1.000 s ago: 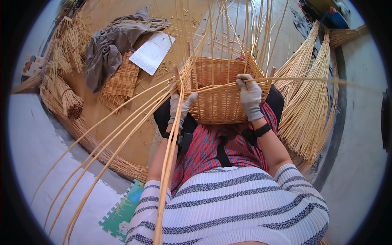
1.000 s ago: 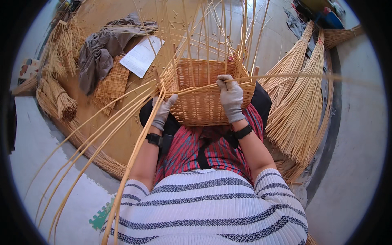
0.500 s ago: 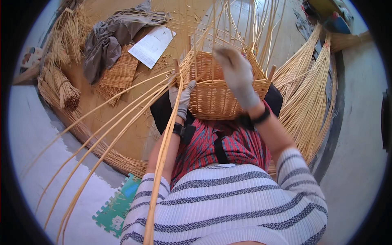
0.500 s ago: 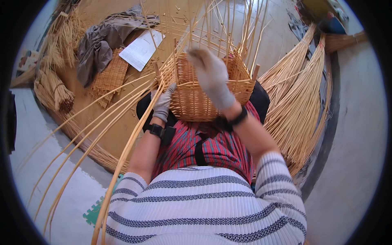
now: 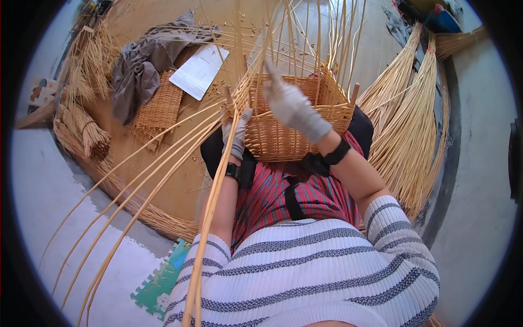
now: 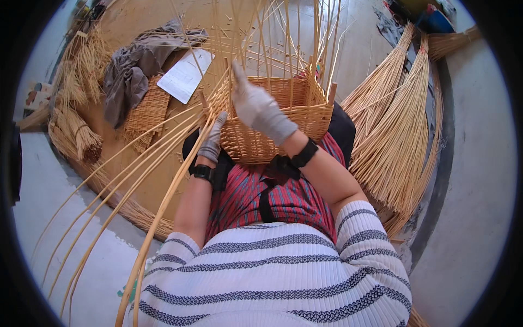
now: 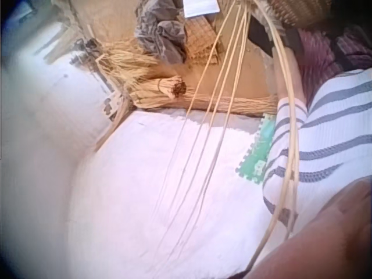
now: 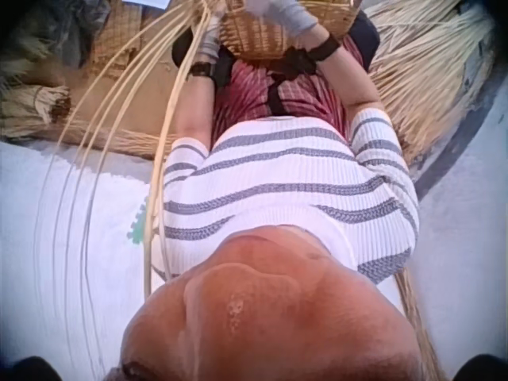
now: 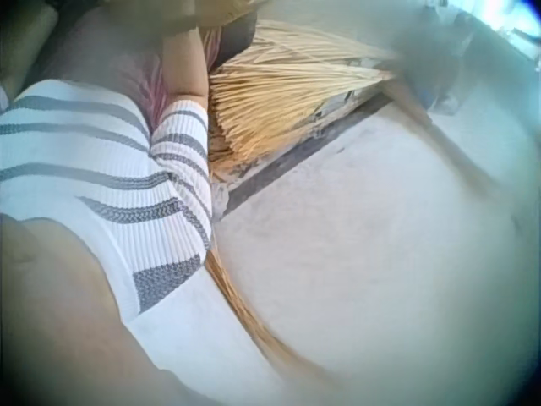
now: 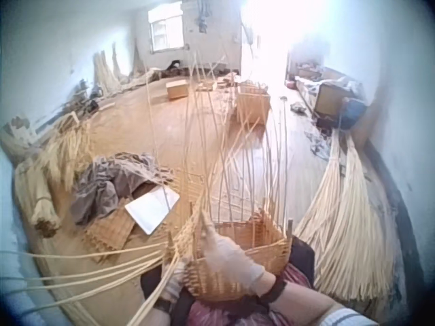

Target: Weaving a rectangular wicker or reed basket using long willow-like sticks.

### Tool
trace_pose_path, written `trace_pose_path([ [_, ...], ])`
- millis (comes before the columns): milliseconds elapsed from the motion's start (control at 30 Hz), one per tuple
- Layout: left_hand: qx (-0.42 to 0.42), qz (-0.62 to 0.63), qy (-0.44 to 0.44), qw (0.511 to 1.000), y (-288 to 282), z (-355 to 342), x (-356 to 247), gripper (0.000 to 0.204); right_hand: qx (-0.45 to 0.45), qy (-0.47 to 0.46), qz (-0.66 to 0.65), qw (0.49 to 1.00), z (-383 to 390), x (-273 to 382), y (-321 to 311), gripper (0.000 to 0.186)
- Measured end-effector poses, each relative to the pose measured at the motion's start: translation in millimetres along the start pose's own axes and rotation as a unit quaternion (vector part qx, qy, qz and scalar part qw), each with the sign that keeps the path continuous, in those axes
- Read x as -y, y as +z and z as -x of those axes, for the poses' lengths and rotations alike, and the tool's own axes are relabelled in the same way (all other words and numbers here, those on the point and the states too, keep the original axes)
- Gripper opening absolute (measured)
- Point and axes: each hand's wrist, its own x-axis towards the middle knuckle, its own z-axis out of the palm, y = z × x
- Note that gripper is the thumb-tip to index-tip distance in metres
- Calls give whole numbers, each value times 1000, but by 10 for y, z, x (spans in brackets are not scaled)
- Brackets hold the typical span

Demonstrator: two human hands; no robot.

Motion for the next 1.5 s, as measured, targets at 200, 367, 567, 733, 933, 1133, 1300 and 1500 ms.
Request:
trace_pose_path([
  [200, 24, 21, -17, 999, -37, -52, 36, 51, -111, -14, -35, 993, -692, 296, 210, 83],
  [367, 6, 29, -13, 999, -39, -102, 212, 50, -278, -277, -172, 903, -555, -57, -242, 71],
  [567, 1, 20, 8, 1000, -78, -62, 242, 55, -330, -67, -407, 849, 556, -1148, 21, 25],
  [733, -212, -187, 137, 949, 304, 544, 109, 24, -330, 43, -421, 844, 499, -1459, -27, 15],
  [933, 175, -270, 48, 945, 863, 149, -248, 26, -267, 74, -431, 859, 443, -1438, -184, 19],
  [1133, 131, -253, -19, 958, 910, 41, -73, 50, -260, -315, -71, 910, -593, -822, -417, 35],
  [1300, 127, -196, -91, 968, 907, 3, -90, 39, -340, -244, -14, 908, -659, -360, -398, 58],
  [1500, 155, -162, -32, 974, 952, 33, -92, 27, -392, -158, -353, 835, 538, -1204, -91, 13],
])
